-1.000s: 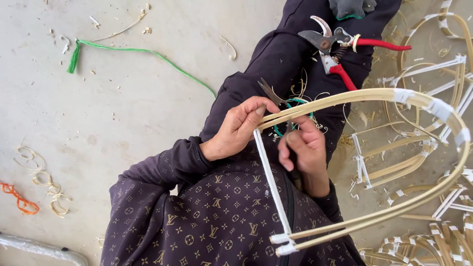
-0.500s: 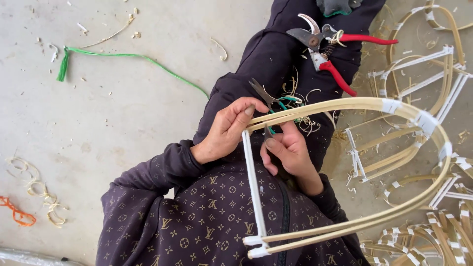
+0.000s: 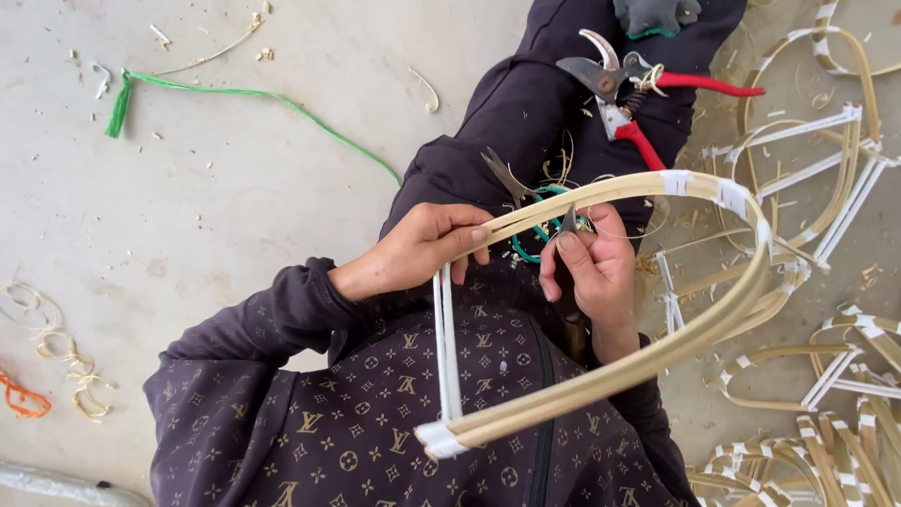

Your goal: Assemble and trim small bamboo frames using clippers and tape.

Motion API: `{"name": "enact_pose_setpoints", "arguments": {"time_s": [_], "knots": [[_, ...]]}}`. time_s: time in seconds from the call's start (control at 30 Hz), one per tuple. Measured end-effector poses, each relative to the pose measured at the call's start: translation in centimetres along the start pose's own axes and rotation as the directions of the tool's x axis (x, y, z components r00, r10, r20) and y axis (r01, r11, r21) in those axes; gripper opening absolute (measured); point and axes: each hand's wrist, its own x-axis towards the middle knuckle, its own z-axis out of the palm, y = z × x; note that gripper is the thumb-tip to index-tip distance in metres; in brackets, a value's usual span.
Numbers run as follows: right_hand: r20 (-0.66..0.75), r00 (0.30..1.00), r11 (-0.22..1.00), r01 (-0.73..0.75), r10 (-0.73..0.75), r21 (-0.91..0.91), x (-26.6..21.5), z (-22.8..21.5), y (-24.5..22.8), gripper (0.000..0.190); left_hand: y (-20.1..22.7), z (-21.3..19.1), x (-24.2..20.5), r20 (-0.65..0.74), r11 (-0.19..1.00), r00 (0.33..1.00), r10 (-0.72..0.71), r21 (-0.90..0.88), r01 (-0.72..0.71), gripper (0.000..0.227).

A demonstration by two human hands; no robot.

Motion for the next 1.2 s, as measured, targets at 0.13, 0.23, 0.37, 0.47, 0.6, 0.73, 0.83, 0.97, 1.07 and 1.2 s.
{"name": "enact_pose_setpoints", "arguments": {"time_s": [0.13,0.23,0.37,0.47,0.6,0.73,0.83,0.97,1.07,1.2], "knots": [[0.024,1.000,1.000,-0.011,0.010,0.004,-0.4,0.0,-0.3,0.026,0.5,0.7,0.2,-0.098,0.999,0.995,-0.009,-0.032,0.006,0.032],[0.027,1.000,1.000,-0.005,0.005,0.006,-1.0,0.2,-0.9,0.029,0.7,0.6,0.4,-0.059,0.997,0.997,-0.052,-0.058,0.048,0.032],[0.037,0.999,1.000,-0.027,0.027,0.011,-1.6,1.4,-1.8,0.038,0.8,0.6,0.5,-0.016,0.997,0.999,-0.036,-0.068,0.035,0.032],[0.054,0.992,0.993,-0.116,0.118,-0.035,-1.7,2.9,-1.5,0.050,0.2,0.9,0.6,0.041,0.994,0.999,-0.033,-0.103,0.037,0.031],[0.153,0.959,0.969,-0.245,0.239,0.020,-2.0,3.9,1.1,0.049,-0.3,1.3,0.4,0.086,0.987,0.994,-0.061,-0.143,0.072,0.029],[0.144,0.957,0.965,-0.259,0.250,0.044,-2.5,4.3,1.7,0.041,0.0,0.4,-0.6,0.117,0.990,0.990,-0.077,-0.110,0.090,0.030],[0.062,0.968,0.970,-0.241,0.243,-0.033,-3.4,3.9,1.7,0.032,1.4,-0.2,-2.2,0.111,0.984,0.979,-0.169,-0.029,0.173,0.032],[-0.092,0.992,0.995,-0.093,0.090,-0.032,-3.4,3.3,1.3,0.025,2.0,-1.8,-4.7,0.061,0.944,0.943,-0.329,0.004,0.329,0.032],[-0.059,0.990,0.988,-0.131,0.126,-0.079,-4.1,3.8,1.2,0.024,2.1,-1.8,-6.9,0.022,0.927,0.927,-0.375,-0.019,0.375,0.032],[-0.158,0.987,0.993,-0.047,0.029,-0.110,-4.0,4.0,1.3,0.020,1.6,-3.0,-8.4,-0.087,0.924,0.923,-0.374,0.049,0.379,0.031]]}}
